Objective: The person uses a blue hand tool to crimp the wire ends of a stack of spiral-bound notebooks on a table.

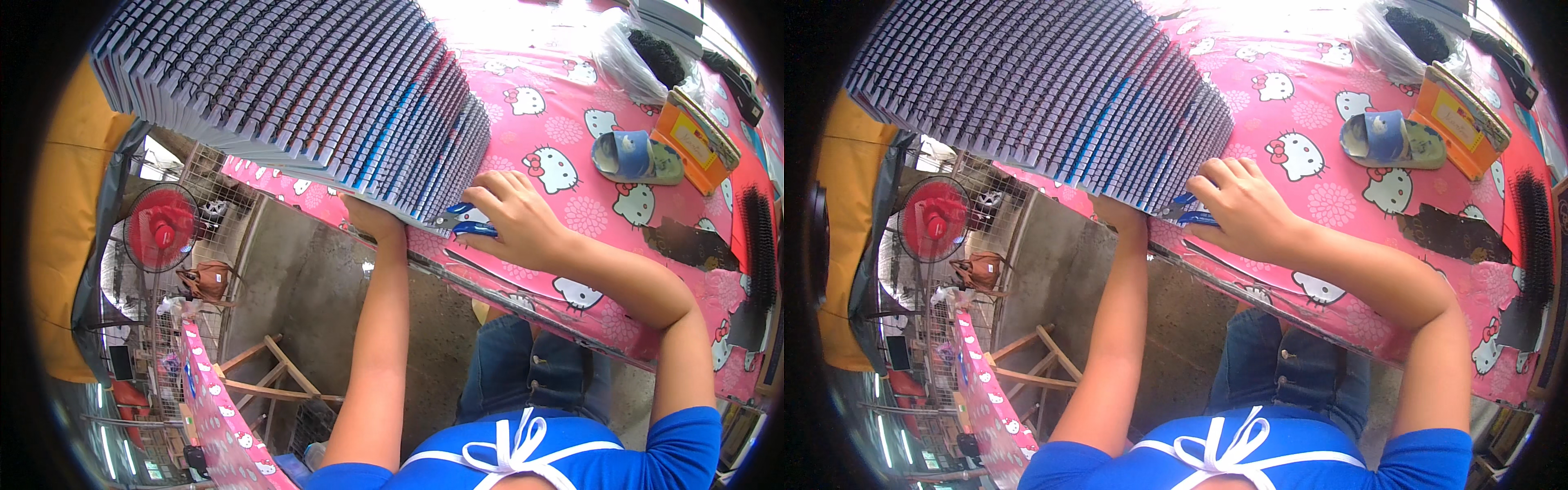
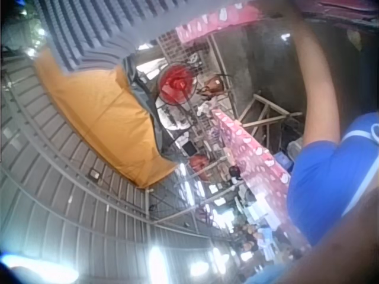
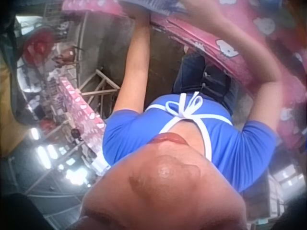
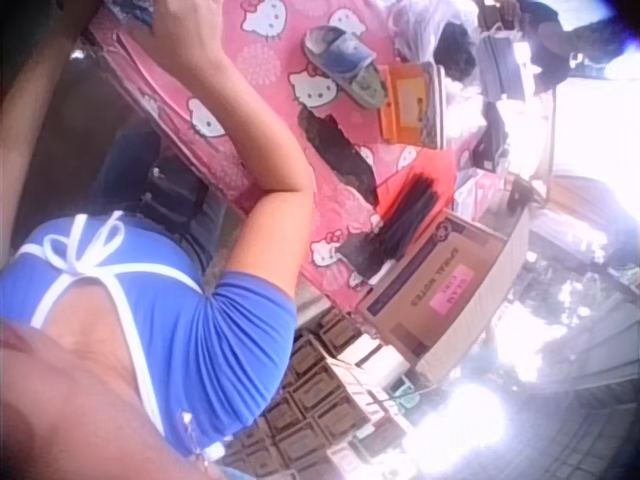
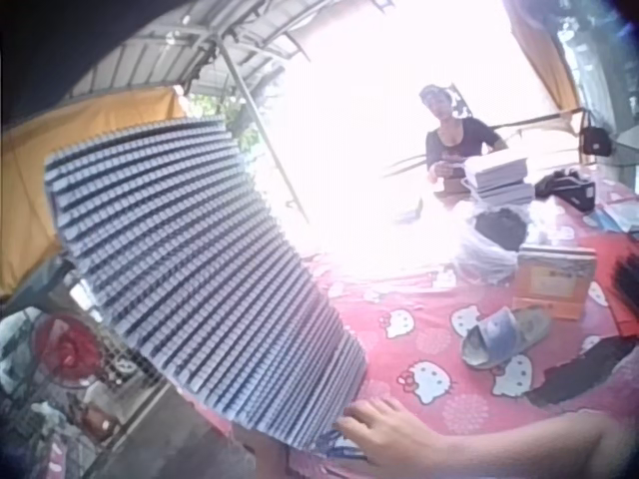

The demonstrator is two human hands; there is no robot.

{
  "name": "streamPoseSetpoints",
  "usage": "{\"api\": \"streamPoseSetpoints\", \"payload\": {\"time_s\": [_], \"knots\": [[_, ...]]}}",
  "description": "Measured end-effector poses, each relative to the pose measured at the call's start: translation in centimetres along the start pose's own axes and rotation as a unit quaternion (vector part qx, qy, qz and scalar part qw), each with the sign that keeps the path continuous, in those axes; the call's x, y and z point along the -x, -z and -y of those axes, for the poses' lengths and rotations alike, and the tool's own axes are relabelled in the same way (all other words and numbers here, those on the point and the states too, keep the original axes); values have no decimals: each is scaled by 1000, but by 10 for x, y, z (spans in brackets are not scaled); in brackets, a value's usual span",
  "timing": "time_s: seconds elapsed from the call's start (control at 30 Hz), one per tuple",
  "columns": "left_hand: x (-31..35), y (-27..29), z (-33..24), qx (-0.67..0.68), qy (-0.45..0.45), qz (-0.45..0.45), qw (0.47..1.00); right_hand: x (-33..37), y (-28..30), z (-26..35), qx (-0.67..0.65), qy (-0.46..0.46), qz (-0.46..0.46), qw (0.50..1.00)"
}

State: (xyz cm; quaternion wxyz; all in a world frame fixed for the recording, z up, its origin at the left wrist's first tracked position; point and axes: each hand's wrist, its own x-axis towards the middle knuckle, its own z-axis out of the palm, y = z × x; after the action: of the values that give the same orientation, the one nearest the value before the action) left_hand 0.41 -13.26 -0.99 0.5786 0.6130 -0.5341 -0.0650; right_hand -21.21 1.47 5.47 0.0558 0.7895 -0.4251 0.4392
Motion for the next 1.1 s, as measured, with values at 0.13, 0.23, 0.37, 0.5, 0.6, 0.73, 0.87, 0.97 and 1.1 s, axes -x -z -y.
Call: {"api": "streamPoseSetpoints", "payload": {"time_s": [0.13,0.23,0.37,0.5,0.6,0.73,0.87,0.97,1.1], "knots": [[1,1,-1,1,10,-8,1000,1,-5,-5,-170,-133,125,968],[0,4,0,-61,-46,-16,997,4,8,-3,-69,-64,71,993],[2,1,-9,71,62,25,995,-1,1,-4,1,-9,21,1000],[1,1,-2,-75,-28,-7,997,-11,4,-14,-197,-155,165,954],[-2,4,13,-28,39,2,999,-33,19,-10,-453,-487,335,667],[-1,1,4,-56,43,18,997,-7,7,-6,-279,-271,220,894],[0,0,5,2,4,-9,1000,8,8,-2,-8,-61,77,995],[0,-1,1,-13,19,-2,1000,4,-4,-7,52,22,7,998],[1,-1,1,-61,-12,4,998,1,-4,-17,-176,-171,159,956]]}}
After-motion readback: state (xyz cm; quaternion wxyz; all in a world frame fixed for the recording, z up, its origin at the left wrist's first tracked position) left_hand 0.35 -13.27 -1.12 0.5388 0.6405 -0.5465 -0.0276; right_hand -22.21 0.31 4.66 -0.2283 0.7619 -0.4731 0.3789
